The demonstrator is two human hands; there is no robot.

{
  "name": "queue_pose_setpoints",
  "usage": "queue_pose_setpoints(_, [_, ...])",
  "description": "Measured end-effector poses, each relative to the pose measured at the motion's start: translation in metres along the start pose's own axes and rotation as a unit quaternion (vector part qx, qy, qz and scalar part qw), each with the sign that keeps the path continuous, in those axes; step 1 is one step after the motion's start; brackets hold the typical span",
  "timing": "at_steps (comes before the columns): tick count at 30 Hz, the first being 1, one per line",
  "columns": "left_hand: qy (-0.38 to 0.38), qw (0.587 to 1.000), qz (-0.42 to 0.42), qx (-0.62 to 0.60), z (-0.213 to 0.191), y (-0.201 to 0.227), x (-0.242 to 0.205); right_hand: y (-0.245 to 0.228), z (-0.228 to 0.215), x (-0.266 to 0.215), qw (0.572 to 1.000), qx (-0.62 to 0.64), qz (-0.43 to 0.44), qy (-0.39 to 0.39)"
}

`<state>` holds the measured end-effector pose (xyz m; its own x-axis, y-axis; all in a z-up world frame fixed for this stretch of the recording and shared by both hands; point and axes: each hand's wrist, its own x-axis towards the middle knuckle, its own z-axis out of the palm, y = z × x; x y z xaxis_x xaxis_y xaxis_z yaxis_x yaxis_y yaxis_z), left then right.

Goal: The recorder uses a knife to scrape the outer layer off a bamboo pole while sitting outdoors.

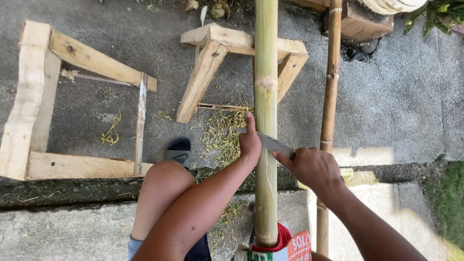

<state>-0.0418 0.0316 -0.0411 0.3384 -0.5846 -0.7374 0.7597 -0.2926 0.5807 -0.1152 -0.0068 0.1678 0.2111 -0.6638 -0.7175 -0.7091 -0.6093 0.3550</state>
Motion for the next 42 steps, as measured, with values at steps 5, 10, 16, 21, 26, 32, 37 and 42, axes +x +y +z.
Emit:
queue_pose_setpoints(5, [-0.007, 1.000, -0.027, 0.005, 0.003, 0.006, -0.012, 0.010, 0.011, -0.003, 1.000, 0.022, 0.014, -0.003])
queue_pose_setpoints(10, [-0.053, 0.997, -0.038, 0.033, -0.012, 0.009, -0.033, 0.003, 0.046, -0.020, 0.997, 0.072, 0.015, -0.003])
queue_pose_setpoints(16, [-0.100, 0.993, -0.044, 0.041, -0.022, 0.019, -0.038, -0.014, 0.087, -0.040, 0.970, 0.226, 0.035, 0.083])
queue_pose_setpoints(21, [-0.103, 0.993, -0.042, 0.045, -0.018, 0.021, -0.038, -0.030, 0.107, -0.053, 0.942, 0.297, 0.062, 0.144])
queue_pose_setpoints(26, [-0.138, 0.989, 0.053, 0.010, -0.013, 0.019, -0.050, -0.022, 0.143, -0.071, 0.900, 0.319, 0.054, 0.292])
queue_pose_setpoints(32, [-0.109, 0.982, 0.115, 0.101, -0.011, 0.012, -0.087, 0.021, 0.132, -0.107, 0.797, 0.570, 0.162, 0.112])
queue_pose_setpoints(37, [-0.103, 0.971, 0.172, 0.130, -0.009, 0.008, -0.091, 0.054, 0.079, -0.146, 0.810, 0.541, 0.154, 0.165])
queue_pose_setpoints(42, [-0.095, 0.964, 0.198, 0.152, -0.011, 0.019, -0.095, 0.074, -0.001, -0.167, 0.920, 0.332, 0.141, 0.155])
